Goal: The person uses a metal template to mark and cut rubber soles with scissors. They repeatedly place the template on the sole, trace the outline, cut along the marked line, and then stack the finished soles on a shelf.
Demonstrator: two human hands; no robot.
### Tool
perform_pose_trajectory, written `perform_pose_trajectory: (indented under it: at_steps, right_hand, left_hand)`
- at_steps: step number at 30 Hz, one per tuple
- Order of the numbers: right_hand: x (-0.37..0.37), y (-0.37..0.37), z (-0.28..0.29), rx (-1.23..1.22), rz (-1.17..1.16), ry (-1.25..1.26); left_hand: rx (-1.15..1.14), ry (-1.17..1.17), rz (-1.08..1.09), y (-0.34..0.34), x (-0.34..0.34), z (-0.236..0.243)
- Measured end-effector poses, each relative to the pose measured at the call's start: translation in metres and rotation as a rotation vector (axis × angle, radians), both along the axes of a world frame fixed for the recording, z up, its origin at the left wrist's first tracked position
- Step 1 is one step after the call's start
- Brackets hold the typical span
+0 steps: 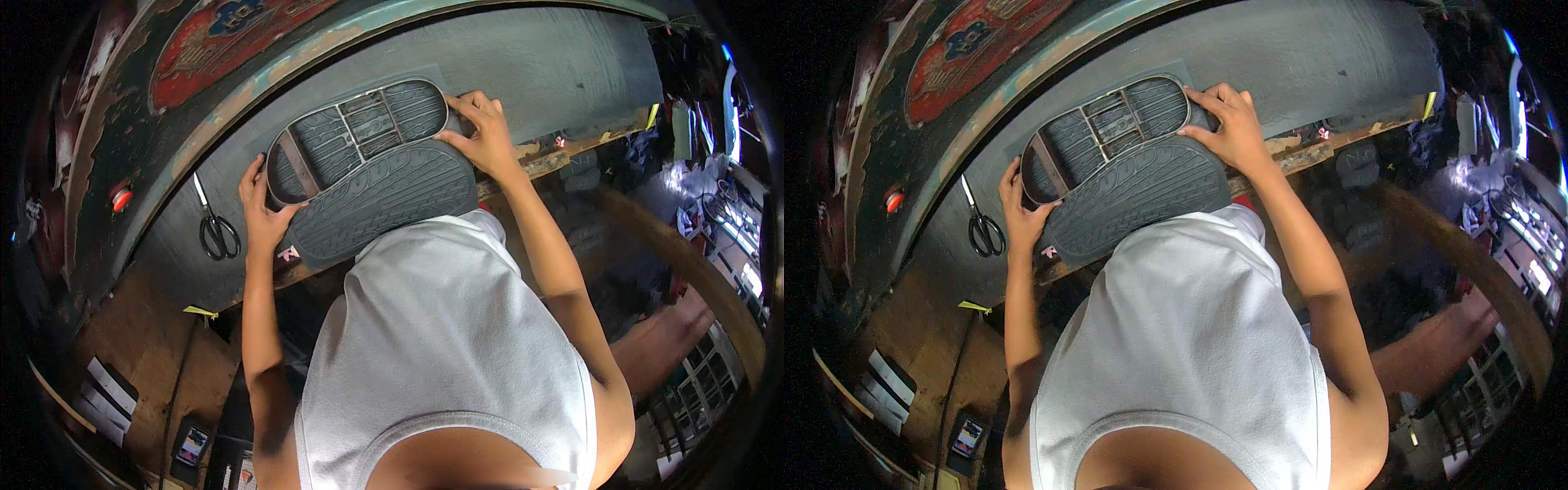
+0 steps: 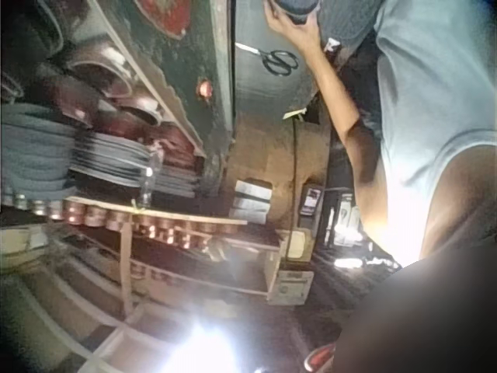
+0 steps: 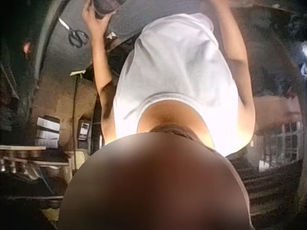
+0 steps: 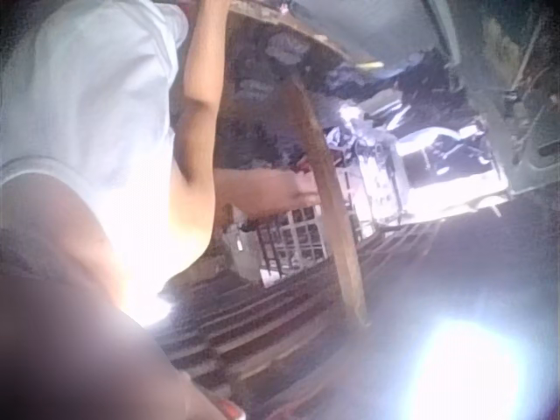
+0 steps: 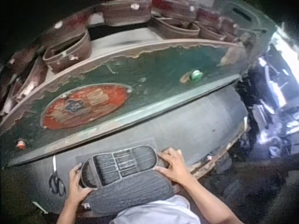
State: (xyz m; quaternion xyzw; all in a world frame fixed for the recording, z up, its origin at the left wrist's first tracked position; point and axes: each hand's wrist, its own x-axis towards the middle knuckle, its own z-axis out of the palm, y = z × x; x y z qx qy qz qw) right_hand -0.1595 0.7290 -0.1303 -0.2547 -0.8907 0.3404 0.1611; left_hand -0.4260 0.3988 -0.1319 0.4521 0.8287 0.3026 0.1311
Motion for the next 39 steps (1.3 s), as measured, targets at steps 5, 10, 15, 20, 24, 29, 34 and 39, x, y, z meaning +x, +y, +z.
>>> perform_pose_trajectory:
  at_steps: [5, 10, 15, 20, 24, 29, 34, 39]
  right_hand:
    - [-0.001, 0.000, 0.000, -0.015, -0.015, 0.021]
    - [0.000, 0.001, -0.001, 0.005, -0.006, 0.030]
    - [0.000, 0.002, 0.000, -0.014, -0.010, -0.006]
    - [-0.004, 0.004, 0.010, -0.069, 0.002, -0.043]
    - [0.002, 0.024, 0.028, -0.288, 0.044, -0.010]
    - [0.000, 0.087, 0.073, 0.198, -0.083, 0.336]
    - [-0.022, 0.162, 0.138, 0.706, -0.369, 0.673]
    - [-0.042, 0.198, 0.139, 0.896, -0.282, 0.736]
  left_hand:
    - [0.042, -0.030, -0.029, -0.005, -0.006, -0.004]
    - [0.043, -0.042, -0.014, -0.007, -0.008, -0.009]
    - [0.055, -0.025, -0.011, -0.006, -0.008, -0.010]
    - [0.052, -0.049, -0.048, -0.003, -0.013, 0.004]
    - [0.069, -0.211, 0.015, -0.011, -0.026, 0.038]
    - [0.475, 0.395, 0.316, -0.012, -0.056, 0.088]
    - [0.652, 1.007, 0.724, 0.002, -0.087, 0.136]
    - [0.676, 1.238, 0.745, 0.018, -0.095, 0.141]
